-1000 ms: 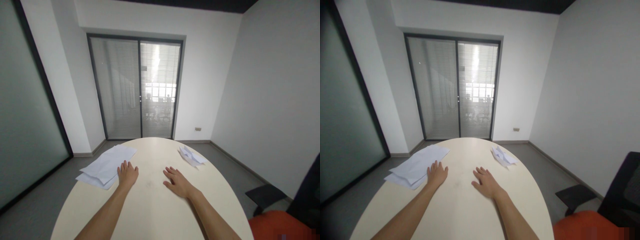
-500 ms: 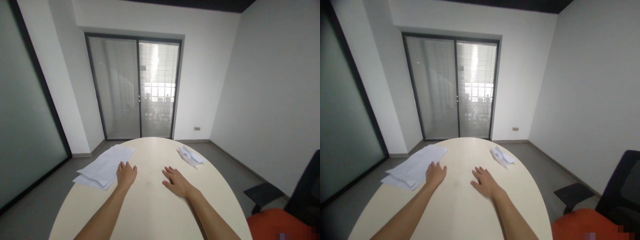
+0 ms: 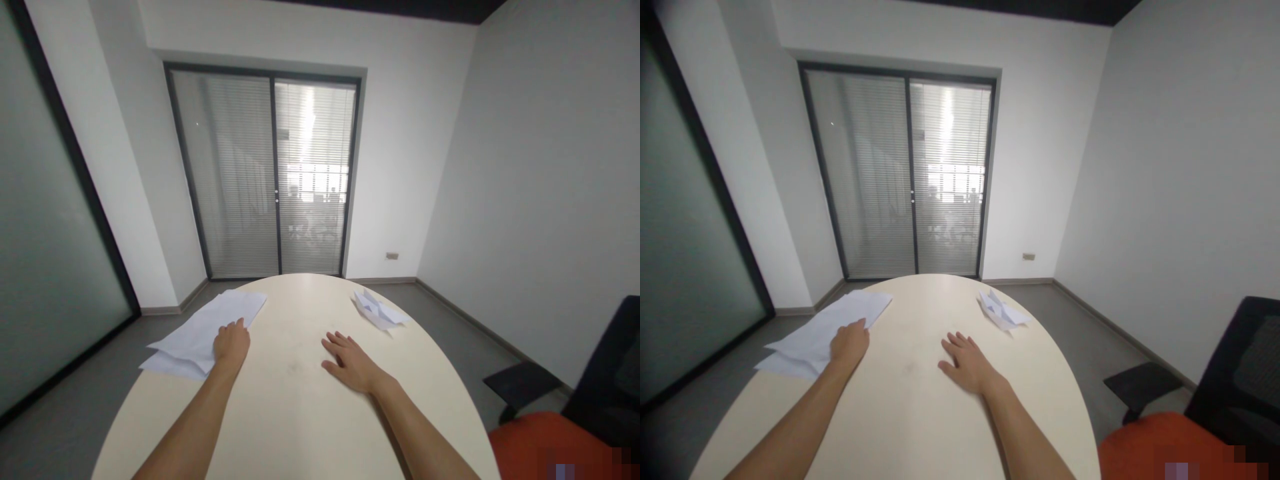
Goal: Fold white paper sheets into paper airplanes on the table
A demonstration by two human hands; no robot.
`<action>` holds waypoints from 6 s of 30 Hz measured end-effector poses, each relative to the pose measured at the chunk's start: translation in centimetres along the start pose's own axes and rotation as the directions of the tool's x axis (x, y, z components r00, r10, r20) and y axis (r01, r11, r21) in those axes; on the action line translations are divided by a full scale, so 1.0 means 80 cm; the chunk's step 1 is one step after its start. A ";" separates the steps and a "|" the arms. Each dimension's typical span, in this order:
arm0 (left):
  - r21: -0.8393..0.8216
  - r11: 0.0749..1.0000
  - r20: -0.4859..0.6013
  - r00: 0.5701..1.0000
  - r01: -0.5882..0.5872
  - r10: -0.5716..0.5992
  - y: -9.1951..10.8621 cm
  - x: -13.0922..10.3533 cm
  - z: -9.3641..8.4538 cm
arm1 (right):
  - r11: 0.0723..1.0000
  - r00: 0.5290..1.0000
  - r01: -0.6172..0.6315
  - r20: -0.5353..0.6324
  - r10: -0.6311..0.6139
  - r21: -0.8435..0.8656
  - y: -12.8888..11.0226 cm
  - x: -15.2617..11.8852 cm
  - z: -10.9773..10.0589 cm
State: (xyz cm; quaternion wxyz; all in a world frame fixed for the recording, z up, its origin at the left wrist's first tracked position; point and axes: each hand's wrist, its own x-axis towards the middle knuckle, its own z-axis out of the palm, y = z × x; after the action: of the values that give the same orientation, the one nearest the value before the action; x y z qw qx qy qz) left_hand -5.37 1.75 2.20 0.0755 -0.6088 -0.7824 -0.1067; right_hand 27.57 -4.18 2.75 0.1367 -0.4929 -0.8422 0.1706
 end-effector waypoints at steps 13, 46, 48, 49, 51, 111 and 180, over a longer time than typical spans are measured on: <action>-0.033 0.998 -0.026 0.998 0.052 -0.053 -0.008 0.004 -0.002 | 1.000 1.000 -0.001 0.007 0.001 0.001 0.001 0.003 0.004; -0.347 0.297 -0.102 0.351 -0.890 0.931 0.120 -0.119 -0.051 | 0.966 0.852 -0.123 -0.523 -0.016 -0.230 -0.049 0.007 -0.024; -0.386 0.391 -0.119 0.466 -0.835 0.877 0.118 -0.113 -0.042 | 0.977 0.863 -0.110 -0.505 0.003 -0.183 -0.053 0.007 -0.018; -0.403 0.461 -0.130 0.548 -0.791 0.826 0.117 -0.109 -0.037 | 0.983 0.876 -0.075 -0.482 -0.014 -0.165 -0.052 0.008 -0.013; -0.426 0.596 -0.159 0.705 -0.681 0.691 0.113 -0.100 -0.023 | 0.989 0.911 -0.014 -0.409 -0.047 -0.144 -0.047 0.011 0.000; -0.112 0.924 0.077 0.924 -0.365 0.374 0.086 -0.079 0.016 | 0.904 0.921 -0.381 -0.160 0.354 -0.193 -0.006 0.014 0.018; -0.289 0.712 0.019 0.739 -0.641 0.673 0.080 -0.087 -0.005 | 0.975 0.977 -0.214 -0.015 0.214 -0.052 -0.017 0.012 0.006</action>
State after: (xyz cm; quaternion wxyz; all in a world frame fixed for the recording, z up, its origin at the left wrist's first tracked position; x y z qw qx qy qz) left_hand 2.55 -3.38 1.30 -0.0211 -0.8570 -0.4961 -0.1380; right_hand 25.86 -4.03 2.99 0.1083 -0.5850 -0.7878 0.1593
